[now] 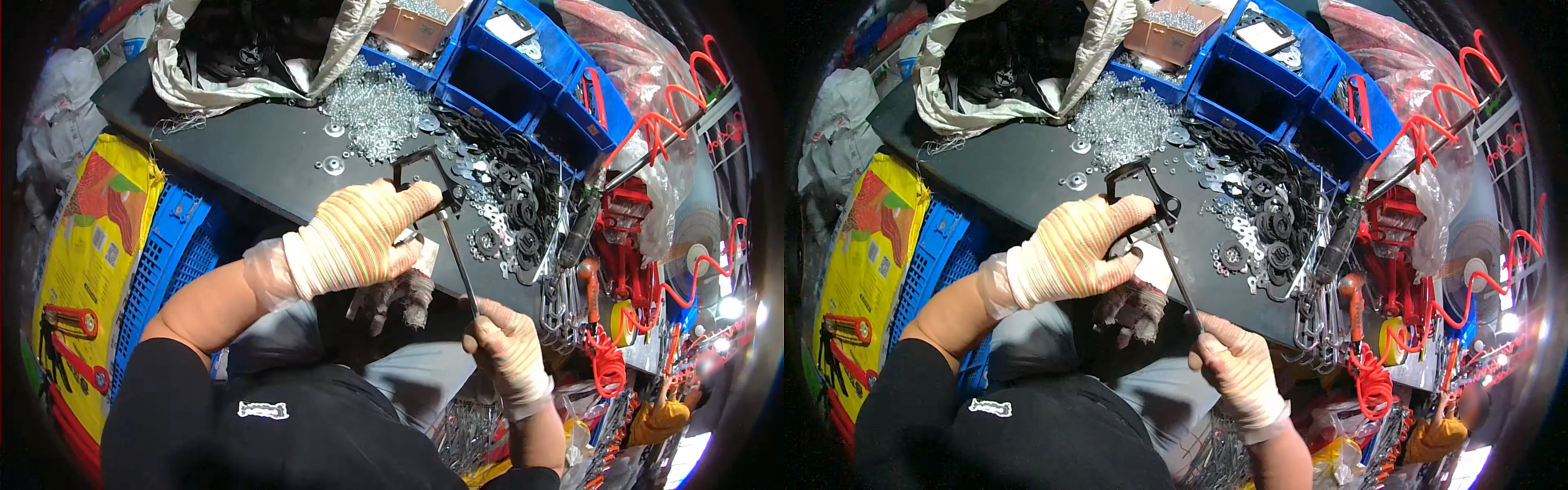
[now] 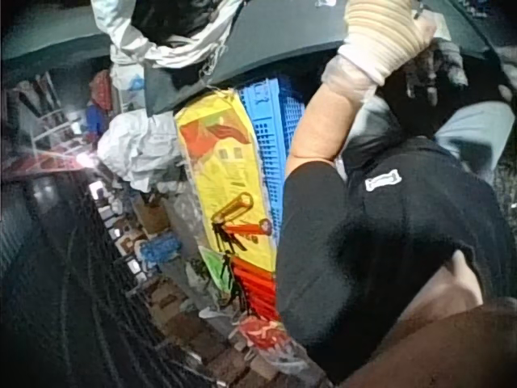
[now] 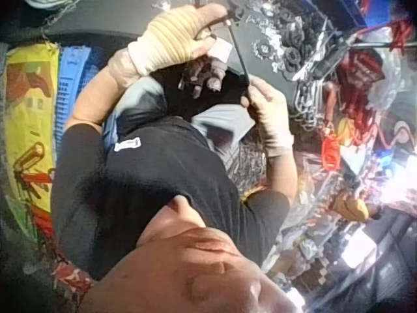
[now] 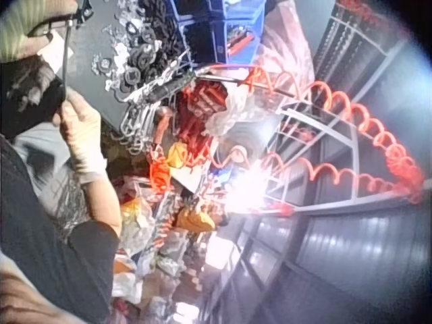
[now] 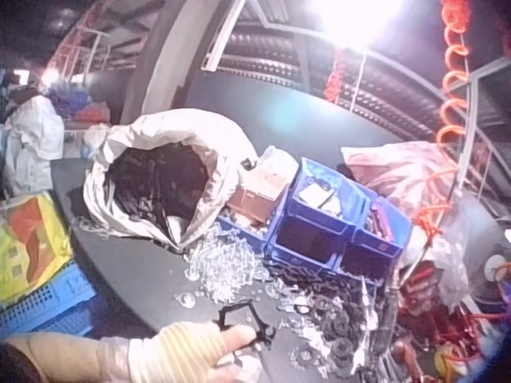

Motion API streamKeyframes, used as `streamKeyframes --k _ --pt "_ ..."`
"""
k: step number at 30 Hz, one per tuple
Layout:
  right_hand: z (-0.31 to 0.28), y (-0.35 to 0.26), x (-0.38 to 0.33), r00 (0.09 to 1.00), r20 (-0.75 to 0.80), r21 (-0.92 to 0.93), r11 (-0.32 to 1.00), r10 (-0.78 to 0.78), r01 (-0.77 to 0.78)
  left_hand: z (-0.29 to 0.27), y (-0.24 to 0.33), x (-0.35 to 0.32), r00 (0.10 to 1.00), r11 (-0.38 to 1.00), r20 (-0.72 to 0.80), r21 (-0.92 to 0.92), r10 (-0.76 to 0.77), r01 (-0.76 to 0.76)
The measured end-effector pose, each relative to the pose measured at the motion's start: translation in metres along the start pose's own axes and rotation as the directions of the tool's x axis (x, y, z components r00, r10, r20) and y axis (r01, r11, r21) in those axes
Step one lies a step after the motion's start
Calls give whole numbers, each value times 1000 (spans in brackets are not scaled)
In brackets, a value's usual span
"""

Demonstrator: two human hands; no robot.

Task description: The person joins small metal brackets, screws, and washers using a red assembly fixture and a power driver.

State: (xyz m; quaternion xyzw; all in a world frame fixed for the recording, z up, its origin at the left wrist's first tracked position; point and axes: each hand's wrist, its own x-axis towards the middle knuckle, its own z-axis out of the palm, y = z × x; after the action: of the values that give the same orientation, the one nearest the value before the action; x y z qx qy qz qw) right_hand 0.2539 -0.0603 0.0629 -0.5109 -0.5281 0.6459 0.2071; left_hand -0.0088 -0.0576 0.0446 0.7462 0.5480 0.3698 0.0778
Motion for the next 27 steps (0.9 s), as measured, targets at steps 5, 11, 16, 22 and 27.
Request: streamKeyframes --k 5,11,16,22,27 --pt "14 28 18 860 -137 -341 839 -491 424 -8 1 -6 1000 998 28 54 10 -12" --pt "-8 10 77 877 116 -217 850 -467 481 -17 -11 -32 896 -218 397 -909 -198 355" --pt "-87 2 189 704 -65 -992 121 -707 30 20 8 -50 711 -655 672 -444 208 611" --pt "-68 -8 155 815 -270 -341 842 -513 417 46 9 -50 740 -599 652 -529 166 601" --pt "3 -7 15 882 -30 25 882 -470 471 43 35 -38 804 -323 593 -754 42 573"
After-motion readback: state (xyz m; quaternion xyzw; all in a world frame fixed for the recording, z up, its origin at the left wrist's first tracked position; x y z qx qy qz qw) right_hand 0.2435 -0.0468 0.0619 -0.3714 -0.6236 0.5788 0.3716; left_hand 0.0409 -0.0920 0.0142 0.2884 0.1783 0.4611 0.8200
